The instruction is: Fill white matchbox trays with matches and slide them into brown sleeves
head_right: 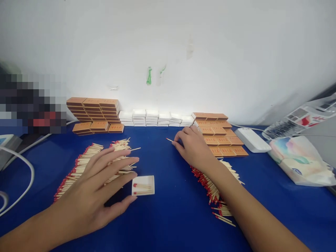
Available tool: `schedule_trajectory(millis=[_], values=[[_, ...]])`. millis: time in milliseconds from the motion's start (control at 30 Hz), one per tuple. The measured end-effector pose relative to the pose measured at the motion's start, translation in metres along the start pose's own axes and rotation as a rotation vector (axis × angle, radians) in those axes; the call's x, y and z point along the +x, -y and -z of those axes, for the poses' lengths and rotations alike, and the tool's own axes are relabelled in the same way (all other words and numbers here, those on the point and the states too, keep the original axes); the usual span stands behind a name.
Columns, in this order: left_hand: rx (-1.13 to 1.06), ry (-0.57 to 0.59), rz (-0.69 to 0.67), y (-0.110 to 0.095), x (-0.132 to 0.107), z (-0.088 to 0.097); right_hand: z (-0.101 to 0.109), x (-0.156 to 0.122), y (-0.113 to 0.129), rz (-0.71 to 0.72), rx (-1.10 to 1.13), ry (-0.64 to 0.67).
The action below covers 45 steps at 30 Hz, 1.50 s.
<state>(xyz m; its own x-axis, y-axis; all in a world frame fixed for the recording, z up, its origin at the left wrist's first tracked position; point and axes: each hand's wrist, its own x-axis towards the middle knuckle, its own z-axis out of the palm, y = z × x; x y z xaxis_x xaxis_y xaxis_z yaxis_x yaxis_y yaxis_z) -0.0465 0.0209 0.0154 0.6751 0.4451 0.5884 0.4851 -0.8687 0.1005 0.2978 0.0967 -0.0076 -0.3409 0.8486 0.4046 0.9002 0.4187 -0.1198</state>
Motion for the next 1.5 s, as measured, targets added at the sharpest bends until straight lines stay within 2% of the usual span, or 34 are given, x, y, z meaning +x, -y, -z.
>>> schedule_trajectory(millis=[167, 400, 500, 600, 733, 933, 1033, 1133, 1300, 1400, 1500], values=[[-0.124, 0.032, -0.031, -0.017, -0.002, 0.006, 0.003, -0.001, 0.019, 0.053, 0.036, 0.097], [-0.217, 0.111, -0.046, -0.027, -0.001, 0.007, 0.009, -0.005, 0.088, 0.214, 0.159, 0.176], [-0.19, 0.124, -0.056, -0.028, -0.002, 0.007, 0.005, -0.003, 0.103, 0.236, 0.151, 0.22], [-0.17, 0.128, -0.062, -0.028, -0.002, 0.007, 0.006, 0.001, 0.101, 0.217, 0.263, 0.246], [-0.184, 0.133, -0.071, -0.026, -0.003, 0.007, 0.004, 0.017, 0.087, 0.167, 0.405, 0.207], [-0.203, 0.134, -0.095, -0.027, -0.006, 0.006, -0.017, 0.057, 0.087, 0.142, 0.384, 0.298], [-0.204, 0.142, -0.114, -0.028, -0.008, 0.007, -0.018, 0.063, 0.089, 0.156, 0.352, 0.343], [-0.19, 0.139, -0.114, -0.029, -0.009, 0.007, -0.006, 0.049, 0.086, 0.158, 0.336, 0.325], [-0.209, 0.158, -0.105, -0.032, -0.013, 0.004, 0.018, 0.005, 0.09, 0.17, 0.387, 0.314], [-0.246, 0.145, -0.083, -0.032, -0.015, 0.001, 0.021, -0.009, 0.1, 0.186, 0.362, 0.313], [-0.248, 0.111, -0.054, -0.03, -0.015, 0.0, 0.017, -0.009, 0.108, 0.218, 0.319, 0.316]])
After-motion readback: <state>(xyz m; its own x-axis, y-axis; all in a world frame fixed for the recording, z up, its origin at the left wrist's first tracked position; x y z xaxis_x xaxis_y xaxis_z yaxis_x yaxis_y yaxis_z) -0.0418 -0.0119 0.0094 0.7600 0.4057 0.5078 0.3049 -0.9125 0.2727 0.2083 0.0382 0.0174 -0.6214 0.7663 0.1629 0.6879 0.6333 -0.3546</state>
